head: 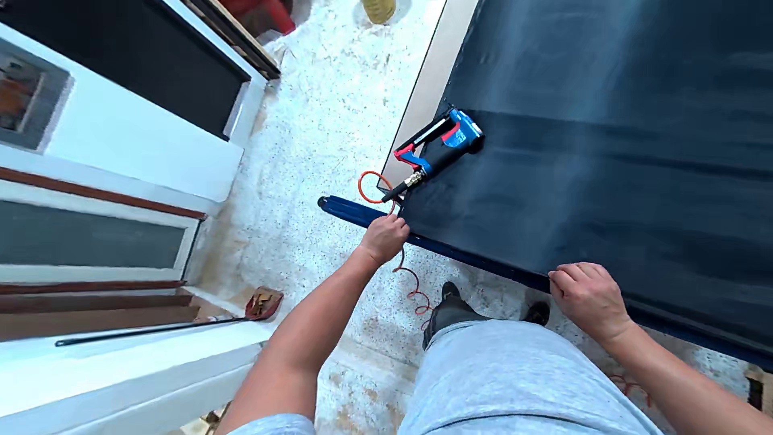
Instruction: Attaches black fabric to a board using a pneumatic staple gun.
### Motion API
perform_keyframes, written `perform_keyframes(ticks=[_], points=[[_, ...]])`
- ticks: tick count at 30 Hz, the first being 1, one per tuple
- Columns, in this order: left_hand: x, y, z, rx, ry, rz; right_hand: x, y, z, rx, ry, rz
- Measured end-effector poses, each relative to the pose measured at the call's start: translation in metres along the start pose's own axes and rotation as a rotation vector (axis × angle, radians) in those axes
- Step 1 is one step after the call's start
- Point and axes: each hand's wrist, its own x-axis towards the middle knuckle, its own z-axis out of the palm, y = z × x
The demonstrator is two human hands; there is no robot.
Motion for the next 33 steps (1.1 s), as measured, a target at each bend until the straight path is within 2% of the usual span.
perform_keyframes(ticks=[4,8,11,13,17,23,28,33], points=[[-0.002,-0.019,0.008,-0.022,0.085,0.169,0.05,-0.053,0.039,-0.006,0.023,-0.016],[-0.002,-0.037,0.019,-0.064,0.171,0.291,0.135,-0.12,0.088,0.046,0.005,-0.081],[-0.003,-0.045,0.028,-0.106,0.221,0.331,0.186,-0.155,0.116,0.085,-0.005,-0.113],[-0.005,-0.048,0.032,-0.135,0.227,0.311,0.203,-0.169,0.121,0.091,-0.002,-0.112],[-0.001,-0.06,0.034,-0.19,0.239,0.258,0.207,-0.172,0.117,0.063,0.059,-0.096],[-0.006,-0.065,0.035,-0.219,0.218,0.349,0.203,-0.182,0.122,0.083,0.042,-0.071],[-0.01,-0.065,0.04,-0.202,0.273,0.374,0.214,-0.194,0.137,0.089,0.032,-0.072],[-0.015,-0.059,0.044,-0.169,0.254,0.359,0.213,-0.2,0.144,0.084,0.04,-0.125]])
